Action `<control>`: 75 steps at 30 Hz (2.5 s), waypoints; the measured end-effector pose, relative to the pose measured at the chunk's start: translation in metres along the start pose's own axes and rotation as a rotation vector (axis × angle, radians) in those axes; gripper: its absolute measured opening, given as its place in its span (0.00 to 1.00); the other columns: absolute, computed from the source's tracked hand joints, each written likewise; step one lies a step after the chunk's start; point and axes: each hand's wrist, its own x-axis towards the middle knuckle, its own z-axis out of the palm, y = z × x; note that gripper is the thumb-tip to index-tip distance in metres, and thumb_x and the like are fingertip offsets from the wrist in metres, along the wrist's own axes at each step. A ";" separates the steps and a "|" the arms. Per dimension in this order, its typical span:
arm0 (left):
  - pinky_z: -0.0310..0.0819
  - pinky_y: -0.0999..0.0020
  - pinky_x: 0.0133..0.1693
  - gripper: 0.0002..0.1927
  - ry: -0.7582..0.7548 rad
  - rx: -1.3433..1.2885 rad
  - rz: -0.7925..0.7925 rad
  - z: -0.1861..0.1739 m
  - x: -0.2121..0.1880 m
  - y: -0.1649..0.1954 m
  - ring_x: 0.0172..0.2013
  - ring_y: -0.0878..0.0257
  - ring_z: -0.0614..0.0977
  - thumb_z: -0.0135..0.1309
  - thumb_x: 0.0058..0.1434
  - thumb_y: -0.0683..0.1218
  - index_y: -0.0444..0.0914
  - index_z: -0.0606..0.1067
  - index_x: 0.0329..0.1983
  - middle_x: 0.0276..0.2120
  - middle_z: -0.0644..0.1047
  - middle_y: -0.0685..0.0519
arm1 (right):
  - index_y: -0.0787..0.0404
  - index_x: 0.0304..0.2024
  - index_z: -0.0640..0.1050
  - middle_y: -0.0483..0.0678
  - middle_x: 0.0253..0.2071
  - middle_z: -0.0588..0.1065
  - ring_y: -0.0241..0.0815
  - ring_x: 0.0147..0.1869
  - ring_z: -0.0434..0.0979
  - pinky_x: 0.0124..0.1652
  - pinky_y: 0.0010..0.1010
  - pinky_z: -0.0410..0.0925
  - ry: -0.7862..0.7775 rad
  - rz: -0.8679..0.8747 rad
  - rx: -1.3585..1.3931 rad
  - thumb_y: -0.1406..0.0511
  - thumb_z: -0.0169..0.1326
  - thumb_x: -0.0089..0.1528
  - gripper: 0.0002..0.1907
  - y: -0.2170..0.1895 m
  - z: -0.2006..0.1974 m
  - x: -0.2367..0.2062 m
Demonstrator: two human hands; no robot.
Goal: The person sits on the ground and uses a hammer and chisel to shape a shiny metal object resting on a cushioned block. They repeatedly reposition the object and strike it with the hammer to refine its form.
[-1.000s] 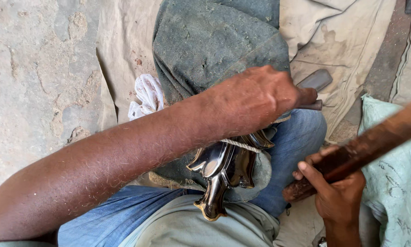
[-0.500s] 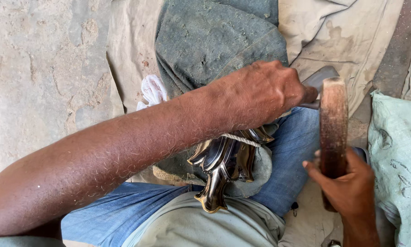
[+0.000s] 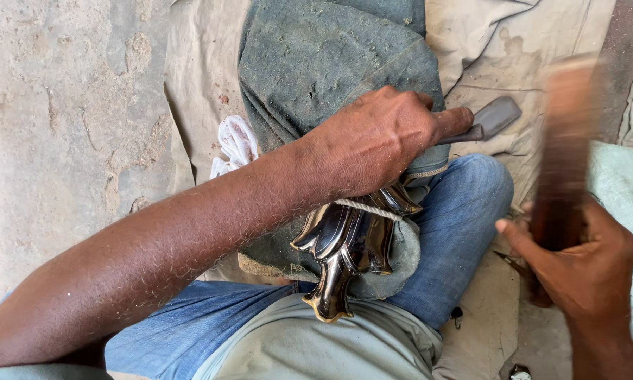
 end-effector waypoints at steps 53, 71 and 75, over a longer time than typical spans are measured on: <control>0.84 0.67 0.51 0.11 0.312 -0.648 0.458 -0.074 -0.115 0.036 0.50 0.62 0.89 0.47 0.79 0.50 0.43 0.78 0.51 0.48 0.84 0.55 | 0.63 0.37 0.76 0.48 0.22 0.73 0.40 0.20 0.73 0.21 0.31 0.68 0.120 0.476 0.952 0.68 0.62 0.59 0.08 0.041 0.118 -0.088; 0.87 0.61 0.49 0.16 0.616 -0.647 -0.017 0.090 -0.250 0.071 0.52 0.57 0.88 0.50 0.66 0.42 0.42 0.78 0.56 0.54 0.83 0.50 | 0.65 0.38 0.75 0.49 0.21 0.72 0.41 0.20 0.73 0.21 0.31 0.68 0.138 0.513 0.908 0.67 0.61 0.59 0.10 0.039 0.120 -0.082; 0.82 0.53 0.52 0.25 0.319 -0.265 0.034 0.064 -0.264 0.086 0.58 0.52 0.81 0.56 0.58 0.44 0.38 0.74 0.61 0.64 0.74 0.47 | 0.64 0.38 0.75 0.49 0.21 0.72 0.41 0.20 0.73 0.21 0.31 0.68 0.140 0.513 0.921 0.67 0.62 0.59 0.09 0.042 0.122 -0.083</control>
